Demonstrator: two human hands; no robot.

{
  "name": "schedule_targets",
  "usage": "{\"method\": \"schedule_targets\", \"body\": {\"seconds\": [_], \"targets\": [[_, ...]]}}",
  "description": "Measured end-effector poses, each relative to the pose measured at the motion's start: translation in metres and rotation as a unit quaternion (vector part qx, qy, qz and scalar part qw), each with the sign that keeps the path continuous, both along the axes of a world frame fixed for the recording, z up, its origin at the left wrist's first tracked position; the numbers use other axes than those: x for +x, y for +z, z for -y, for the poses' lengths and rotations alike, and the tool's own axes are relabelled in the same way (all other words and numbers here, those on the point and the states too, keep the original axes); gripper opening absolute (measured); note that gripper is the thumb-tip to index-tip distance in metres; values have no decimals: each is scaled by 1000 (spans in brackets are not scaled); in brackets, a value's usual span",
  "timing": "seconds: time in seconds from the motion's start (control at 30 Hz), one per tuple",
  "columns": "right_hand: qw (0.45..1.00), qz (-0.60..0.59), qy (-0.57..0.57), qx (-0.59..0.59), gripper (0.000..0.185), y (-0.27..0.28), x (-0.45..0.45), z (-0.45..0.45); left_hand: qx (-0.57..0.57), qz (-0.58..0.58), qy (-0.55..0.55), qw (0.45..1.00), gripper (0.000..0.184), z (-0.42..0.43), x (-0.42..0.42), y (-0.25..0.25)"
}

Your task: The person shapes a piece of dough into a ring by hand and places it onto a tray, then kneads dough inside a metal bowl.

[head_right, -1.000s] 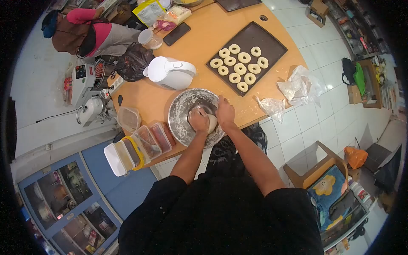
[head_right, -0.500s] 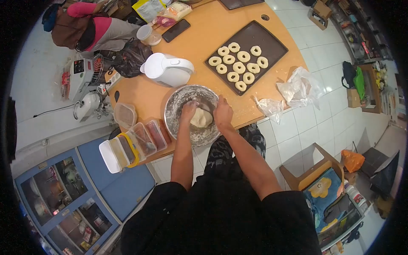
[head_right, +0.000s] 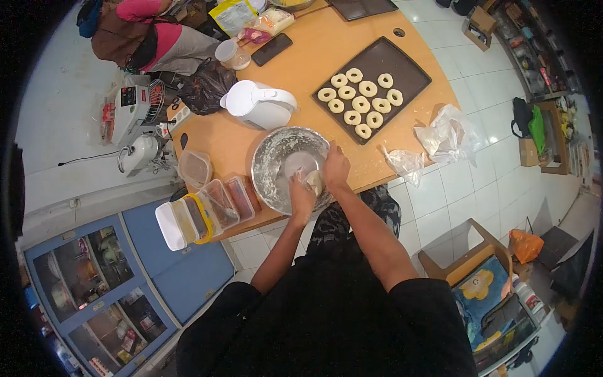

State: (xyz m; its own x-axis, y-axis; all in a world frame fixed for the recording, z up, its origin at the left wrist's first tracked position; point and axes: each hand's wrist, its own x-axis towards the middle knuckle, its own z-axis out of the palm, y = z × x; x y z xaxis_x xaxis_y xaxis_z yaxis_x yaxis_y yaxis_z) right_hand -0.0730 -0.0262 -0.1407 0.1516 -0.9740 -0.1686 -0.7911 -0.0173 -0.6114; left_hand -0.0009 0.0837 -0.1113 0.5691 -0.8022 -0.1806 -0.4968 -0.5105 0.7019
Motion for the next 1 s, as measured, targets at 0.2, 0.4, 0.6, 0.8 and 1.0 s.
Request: {"method": "schedule_targets", "body": {"seconds": [0.2, 0.4, 0.6, 0.8, 1.0], "targets": [[1000, 0, 7, 6, 21, 5, 0, 0, 178, 172, -17, 969, 46, 2, 2, 35], [1000, -7, 5, 7, 21, 0, 2, 1, 41, 12, -253, 967, 34, -14, 53, -44], [1000, 5, 8, 14, 22, 1, 4, -8, 158, 61, -132, 977, 38, 38, 32, -30], [999, 23, 32, 18, 21, 1, 0, -6, 59, 181, -46, 981, 31, 33, 3, -75], [999, 18, 29, 33, 18, -6, -3, -6, 23, 274, -40, 961, 28, 58, 26, -93]]}}
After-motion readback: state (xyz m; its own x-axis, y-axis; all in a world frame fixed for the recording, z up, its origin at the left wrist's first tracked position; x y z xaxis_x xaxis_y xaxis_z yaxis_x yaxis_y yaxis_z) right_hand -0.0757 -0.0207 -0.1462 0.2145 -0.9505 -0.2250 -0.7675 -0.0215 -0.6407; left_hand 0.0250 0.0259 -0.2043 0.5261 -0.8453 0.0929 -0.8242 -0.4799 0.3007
